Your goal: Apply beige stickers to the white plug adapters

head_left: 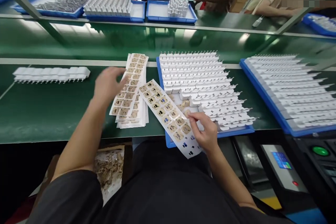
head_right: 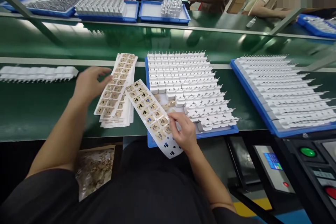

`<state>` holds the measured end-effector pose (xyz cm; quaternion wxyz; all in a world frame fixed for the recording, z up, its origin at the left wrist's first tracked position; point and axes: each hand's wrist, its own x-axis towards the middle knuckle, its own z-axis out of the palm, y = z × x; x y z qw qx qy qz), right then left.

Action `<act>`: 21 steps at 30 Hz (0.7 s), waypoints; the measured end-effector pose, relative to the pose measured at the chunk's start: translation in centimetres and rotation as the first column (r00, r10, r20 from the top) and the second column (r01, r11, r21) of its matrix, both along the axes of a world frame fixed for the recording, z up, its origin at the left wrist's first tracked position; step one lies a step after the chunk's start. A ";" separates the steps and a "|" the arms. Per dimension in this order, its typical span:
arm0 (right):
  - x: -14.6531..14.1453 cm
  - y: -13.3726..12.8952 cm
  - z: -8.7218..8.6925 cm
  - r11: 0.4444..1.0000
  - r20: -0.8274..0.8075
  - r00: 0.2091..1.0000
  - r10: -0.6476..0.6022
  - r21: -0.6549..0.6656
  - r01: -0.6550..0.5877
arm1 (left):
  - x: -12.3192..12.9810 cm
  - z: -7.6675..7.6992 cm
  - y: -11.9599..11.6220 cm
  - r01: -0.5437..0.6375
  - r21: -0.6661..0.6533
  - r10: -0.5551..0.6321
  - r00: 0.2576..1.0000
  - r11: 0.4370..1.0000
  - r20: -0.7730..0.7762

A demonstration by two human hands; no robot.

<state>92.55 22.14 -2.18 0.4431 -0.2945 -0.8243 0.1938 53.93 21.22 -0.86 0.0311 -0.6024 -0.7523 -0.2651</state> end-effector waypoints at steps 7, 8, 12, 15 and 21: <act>3.4 -2.7 0.2 0.971 0.292 0.937 0.193 -0.195 -0.140 | 17.6 -1.0 -6.5 0.716 -0.069 -0.718 0.696 0.695 -0.008; 3.8 -2.9 0.0 0.967 0.304 0.930 0.206 -0.211 -0.145 | 18.5 -1.5 -7.0 0.735 -0.090 -0.738 0.674 0.672 -0.002; 5.1 -3.5 -0.5 0.962 0.345 0.908 0.238 -0.214 -0.170 | 19.5 -3.0 -7.9 0.726 -0.118 -0.728 0.684 0.677 0.035; 5.4 -3.8 -0.8 0.969 0.366 0.904 0.223 -0.182 -0.165 | 19.5 -3.2 -8.1 0.710 -0.106 -0.711 0.702 0.696 0.041; 5.1 -4.1 -1.6 0.985 0.324 0.930 0.171 -0.078 -0.154 | 19.3 -3.2 -7.8 0.709 -0.134 -0.712 0.702 0.692 0.037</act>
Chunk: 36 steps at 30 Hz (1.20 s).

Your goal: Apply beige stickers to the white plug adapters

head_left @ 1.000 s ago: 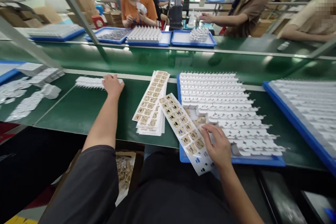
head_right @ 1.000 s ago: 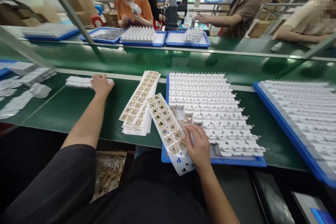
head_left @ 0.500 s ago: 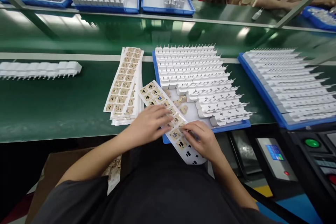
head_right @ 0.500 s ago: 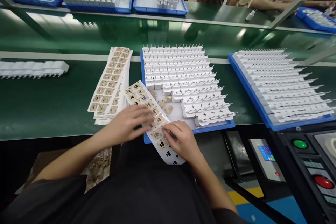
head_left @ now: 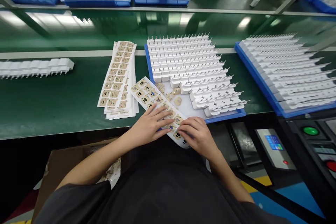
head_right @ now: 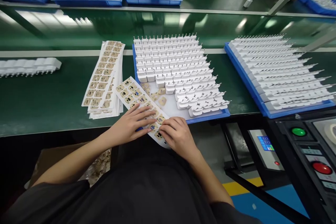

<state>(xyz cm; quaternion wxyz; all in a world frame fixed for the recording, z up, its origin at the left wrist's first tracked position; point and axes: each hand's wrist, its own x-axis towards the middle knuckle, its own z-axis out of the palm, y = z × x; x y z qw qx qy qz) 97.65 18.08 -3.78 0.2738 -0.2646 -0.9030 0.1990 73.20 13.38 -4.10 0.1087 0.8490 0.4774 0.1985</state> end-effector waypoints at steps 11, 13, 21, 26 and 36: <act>2.1 0.0 0.5 0.937 -0.391 0.919 0.036 -0.305 -0.167 | 2.1 1.8 4.4 -0.074 0.092 0.066 0.994 0.993 0.085; 2.2 0.0 0.5 0.935 -0.413 0.910 0.035 -0.309 -0.176 | 4.4 2.3 6.4 -0.127 0.160 0.110 0.988 0.979 0.109; 2.8 0.1 0.5 0.940 -0.443 0.896 -0.016 -0.313 -0.138 | 9.7 1.8 10.1 -0.058 0.299 0.069 0.997 0.953 -0.025; 2.5 0.4 0.2 0.924 -0.524 0.845 -0.108 -0.366 -0.109 | 6.9 3.7 7.3 -0.072 0.055 0.035 0.865 0.996 0.500; -3.7 0.0 3.0 0.860 -0.631 0.766 0.119 -0.319 -0.397 | 2.9 0.8 1.0 0.028 -0.483 0.482 0.028 0.875 0.876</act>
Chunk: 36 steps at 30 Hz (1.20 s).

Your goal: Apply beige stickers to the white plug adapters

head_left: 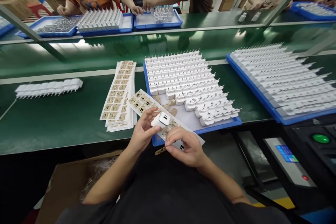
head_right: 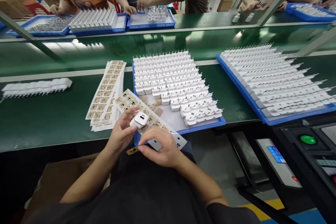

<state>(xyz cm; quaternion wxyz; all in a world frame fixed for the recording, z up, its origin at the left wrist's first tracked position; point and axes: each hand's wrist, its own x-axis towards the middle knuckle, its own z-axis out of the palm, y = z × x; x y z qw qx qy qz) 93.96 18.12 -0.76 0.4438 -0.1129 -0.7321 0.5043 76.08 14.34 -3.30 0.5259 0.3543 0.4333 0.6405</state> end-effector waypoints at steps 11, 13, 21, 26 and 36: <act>-1.5 0.0 -1.7 0.964 0.036 0.996 0.083 -0.255 -0.071 | -0.1 -1.8 -2.4 -0.055 0.157 0.071 0.993 0.986 -0.098; -1.4 0.1 -1.9 0.962 0.039 0.995 0.090 -0.260 -0.077 | -0.5 -1.8 -2.1 -0.076 0.123 0.085 0.994 0.990 -0.069; -1.4 0.5 -1.5 0.927 0.050 0.997 0.064 -0.373 -0.040 | -1.6 -0.8 -2.5 -0.040 0.085 0.073 0.902 0.996 -0.425; -1.8 1.2 -0.5 0.888 0.040 0.995 -0.091 -0.450 0.099 | -1.2 -0.1 -3.1 -0.073 0.295 0.251 0.735 0.953 -0.630; -2.1 2.0 0.1 0.877 0.083 0.992 -0.096 -0.464 0.124 | -1.1 0.5 -2.9 -0.041 0.324 0.262 0.687 0.945 -0.678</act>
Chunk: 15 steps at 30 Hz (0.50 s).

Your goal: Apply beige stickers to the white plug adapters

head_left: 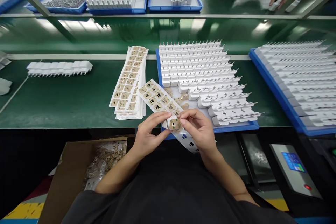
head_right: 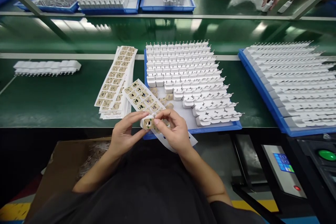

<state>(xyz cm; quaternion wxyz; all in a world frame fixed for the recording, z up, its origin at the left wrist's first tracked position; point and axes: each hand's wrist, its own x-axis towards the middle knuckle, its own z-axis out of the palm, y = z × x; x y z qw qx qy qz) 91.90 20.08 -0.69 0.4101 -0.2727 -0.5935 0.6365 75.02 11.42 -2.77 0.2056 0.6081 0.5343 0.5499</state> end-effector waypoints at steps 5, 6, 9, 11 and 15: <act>0.0 0.0 -0.1 1.000 0.014 1.000 0.006 0.001 -0.006 | -0.1 0.0 0.1 -0.002 -0.002 0.002 1.000 1.000 -0.003; 0.0 0.0 -0.2 1.000 0.021 1.000 0.004 0.002 -0.004 | -0.1 0.0 0.0 -0.003 -0.001 0.003 1.000 1.000 -0.005; 0.0 -0.1 -0.2 1.000 0.044 0.999 -0.005 0.011 0.005 | 0.0 -0.1 -0.1 0.001 0.004 -0.001 1.000 1.000 -0.004; -0.1 -0.2 -0.3 1.000 0.055 0.998 -0.013 0.026 0.011 | 0.0 -0.1 -0.2 0.002 0.006 -0.002 1.000 1.000 -0.010; -0.4 -0.3 -0.2 0.996 0.079 0.996 -0.040 0.080 0.034 | -0.1 0.1 -0.2 -0.011 0.016 0.012 0.999 1.000 -0.052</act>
